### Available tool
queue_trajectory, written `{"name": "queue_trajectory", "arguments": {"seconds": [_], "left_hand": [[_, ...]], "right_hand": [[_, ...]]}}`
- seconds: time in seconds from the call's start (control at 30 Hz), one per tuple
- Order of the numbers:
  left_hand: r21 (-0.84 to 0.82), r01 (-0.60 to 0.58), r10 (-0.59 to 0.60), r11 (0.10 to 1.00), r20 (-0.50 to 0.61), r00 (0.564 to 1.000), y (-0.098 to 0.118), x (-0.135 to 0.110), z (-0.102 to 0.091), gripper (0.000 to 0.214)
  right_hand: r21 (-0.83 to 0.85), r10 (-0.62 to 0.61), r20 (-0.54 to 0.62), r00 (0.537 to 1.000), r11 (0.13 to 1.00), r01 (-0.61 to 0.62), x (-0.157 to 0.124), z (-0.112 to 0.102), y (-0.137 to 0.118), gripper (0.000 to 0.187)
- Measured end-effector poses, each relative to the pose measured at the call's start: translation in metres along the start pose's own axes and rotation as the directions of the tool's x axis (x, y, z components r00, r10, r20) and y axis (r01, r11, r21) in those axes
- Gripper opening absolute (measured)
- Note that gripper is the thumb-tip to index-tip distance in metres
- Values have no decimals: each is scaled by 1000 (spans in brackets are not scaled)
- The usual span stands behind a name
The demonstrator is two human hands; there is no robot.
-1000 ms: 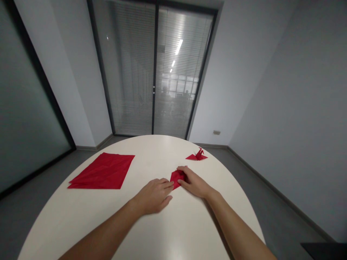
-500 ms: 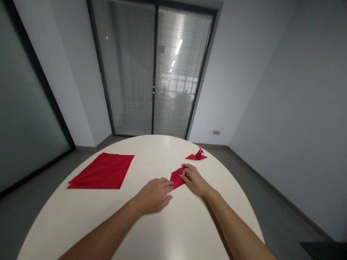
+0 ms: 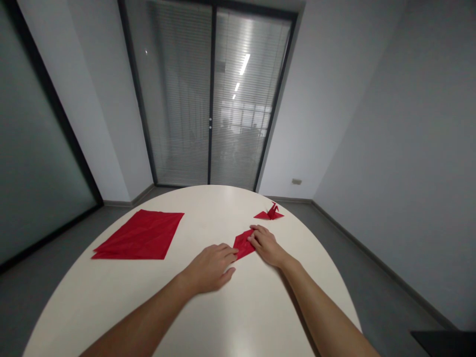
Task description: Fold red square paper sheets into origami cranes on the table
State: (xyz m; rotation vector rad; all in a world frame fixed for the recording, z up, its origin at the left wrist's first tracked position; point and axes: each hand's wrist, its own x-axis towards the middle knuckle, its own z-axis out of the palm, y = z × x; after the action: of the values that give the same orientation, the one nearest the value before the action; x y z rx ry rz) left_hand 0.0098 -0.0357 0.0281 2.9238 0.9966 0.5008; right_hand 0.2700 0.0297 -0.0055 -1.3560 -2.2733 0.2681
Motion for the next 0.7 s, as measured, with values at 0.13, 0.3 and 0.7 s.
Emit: {"name": "queue_trajectory", "arguments": {"seconds": [0.13,0.3,0.7], "left_hand": [[16,22,-21,1000,-27,999,0,1,-1,22],[125,146,-138,981,-77,988,1,6,-4,20],[-10,109,-109,994,-10,994,17,3,11,50]], "right_hand": [[114,-61,65,996,992,53,-4,-12,0,28],[156,-57,113,992,987,39,-7,-16,-12,26],[124,-19,158,987,992,0,-6,-20,-23,27]]}}
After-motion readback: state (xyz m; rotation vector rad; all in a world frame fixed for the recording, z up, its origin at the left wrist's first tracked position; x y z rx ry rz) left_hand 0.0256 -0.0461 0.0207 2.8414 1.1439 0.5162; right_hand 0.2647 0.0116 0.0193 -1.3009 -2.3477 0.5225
